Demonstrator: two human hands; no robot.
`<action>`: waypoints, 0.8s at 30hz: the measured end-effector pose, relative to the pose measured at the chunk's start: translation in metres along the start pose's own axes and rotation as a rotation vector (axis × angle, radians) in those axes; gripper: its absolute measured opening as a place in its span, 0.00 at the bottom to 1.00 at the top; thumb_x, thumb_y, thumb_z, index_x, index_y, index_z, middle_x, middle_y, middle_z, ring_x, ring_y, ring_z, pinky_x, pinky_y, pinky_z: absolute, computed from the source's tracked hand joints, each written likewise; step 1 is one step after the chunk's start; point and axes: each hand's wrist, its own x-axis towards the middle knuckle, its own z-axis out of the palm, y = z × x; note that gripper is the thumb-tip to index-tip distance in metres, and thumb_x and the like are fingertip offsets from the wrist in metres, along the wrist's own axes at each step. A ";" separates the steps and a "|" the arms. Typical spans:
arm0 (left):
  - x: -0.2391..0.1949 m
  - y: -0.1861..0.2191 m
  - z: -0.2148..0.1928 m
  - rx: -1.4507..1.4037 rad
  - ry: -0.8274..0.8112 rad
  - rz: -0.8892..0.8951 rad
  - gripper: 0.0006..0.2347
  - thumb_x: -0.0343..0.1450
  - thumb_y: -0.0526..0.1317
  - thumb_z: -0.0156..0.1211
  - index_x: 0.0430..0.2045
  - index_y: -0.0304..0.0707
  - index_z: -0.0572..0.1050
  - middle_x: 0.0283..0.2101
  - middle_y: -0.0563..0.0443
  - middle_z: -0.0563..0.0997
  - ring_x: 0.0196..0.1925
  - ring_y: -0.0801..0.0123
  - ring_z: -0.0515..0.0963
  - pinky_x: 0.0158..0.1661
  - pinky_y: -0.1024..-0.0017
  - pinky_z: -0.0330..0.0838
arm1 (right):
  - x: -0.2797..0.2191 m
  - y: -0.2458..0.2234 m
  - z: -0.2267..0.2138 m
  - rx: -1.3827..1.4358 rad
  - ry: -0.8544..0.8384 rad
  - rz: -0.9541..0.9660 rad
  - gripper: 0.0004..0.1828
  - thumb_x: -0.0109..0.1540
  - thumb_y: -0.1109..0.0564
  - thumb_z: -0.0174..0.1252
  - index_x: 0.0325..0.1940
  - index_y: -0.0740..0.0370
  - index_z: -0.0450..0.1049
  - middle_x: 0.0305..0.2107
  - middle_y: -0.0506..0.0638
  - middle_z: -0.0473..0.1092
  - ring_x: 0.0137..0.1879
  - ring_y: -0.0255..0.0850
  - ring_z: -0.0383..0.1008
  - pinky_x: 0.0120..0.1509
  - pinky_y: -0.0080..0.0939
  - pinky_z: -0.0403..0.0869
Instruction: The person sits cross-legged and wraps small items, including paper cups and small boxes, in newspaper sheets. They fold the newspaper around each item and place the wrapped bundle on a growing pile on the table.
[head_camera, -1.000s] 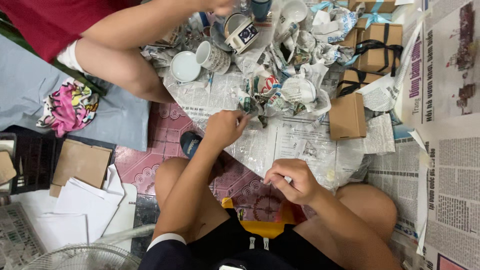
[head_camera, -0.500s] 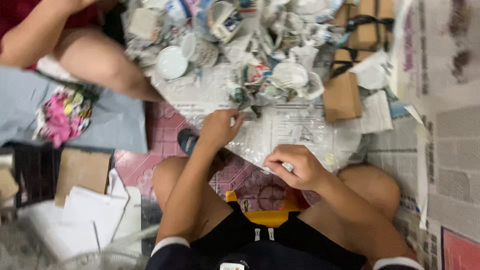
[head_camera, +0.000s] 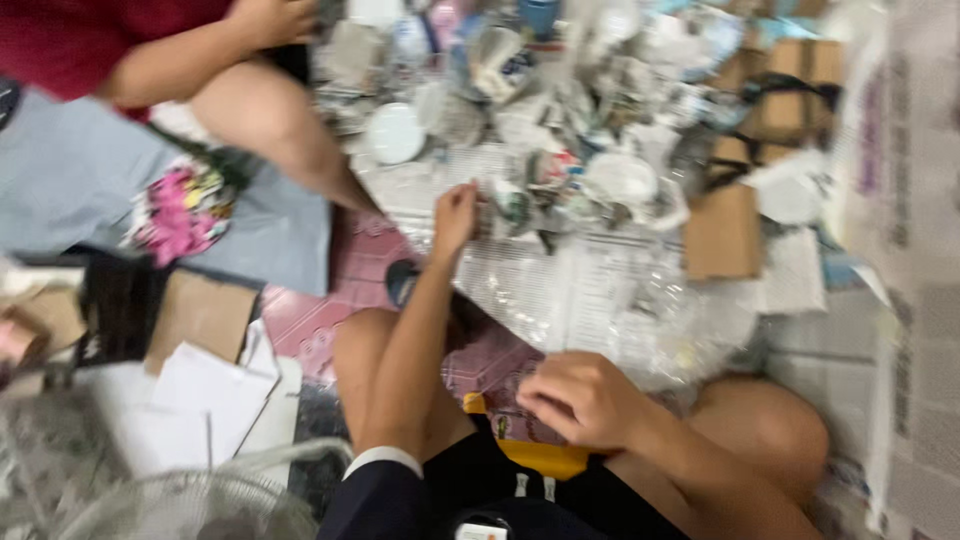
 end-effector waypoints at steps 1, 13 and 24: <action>0.006 -0.008 -0.001 0.035 0.058 0.060 0.18 0.74 0.52 0.60 0.23 0.34 0.77 0.14 0.57 0.69 0.12 0.77 0.66 0.14 0.73 0.59 | 0.001 -0.005 0.005 0.010 -0.034 -0.006 0.02 0.59 0.61 0.66 0.34 0.62 0.78 0.23 0.50 0.75 0.28 0.43 0.76 0.33 0.44 0.73; 0.047 0.028 -0.020 -0.578 0.285 -0.250 0.20 0.74 0.60 0.54 0.28 0.40 0.70 0.17 0.60 0.62 0.13 0.79 0.58 0.15 0.75 0.47 | 0.011 0.034 0.032 0.025 -0.179 0.341 0.04 0.57 0.59 0.66 0.33 0.63 0.80 0.24 0.51 0.78 0.28 0.44 0.78 0.32 0.43 0.75; 0.066 -0.012 -0.047 -0.461 0.316 -0.021 0.16 0.76 0.49 0.53 0.23 0.36 0.70 0.15 0.58 0.66 0.10 0.77 0.59 0.12 0.73 0.48 | 0.008 0.079 0.036 -0.031 -0.276 0.483 0.06 0.58 0.55 0.66 0.33 0.61 0.80 0.25 0.52 0.78 0.29 0.46 0.78 0.33 0.45 0.75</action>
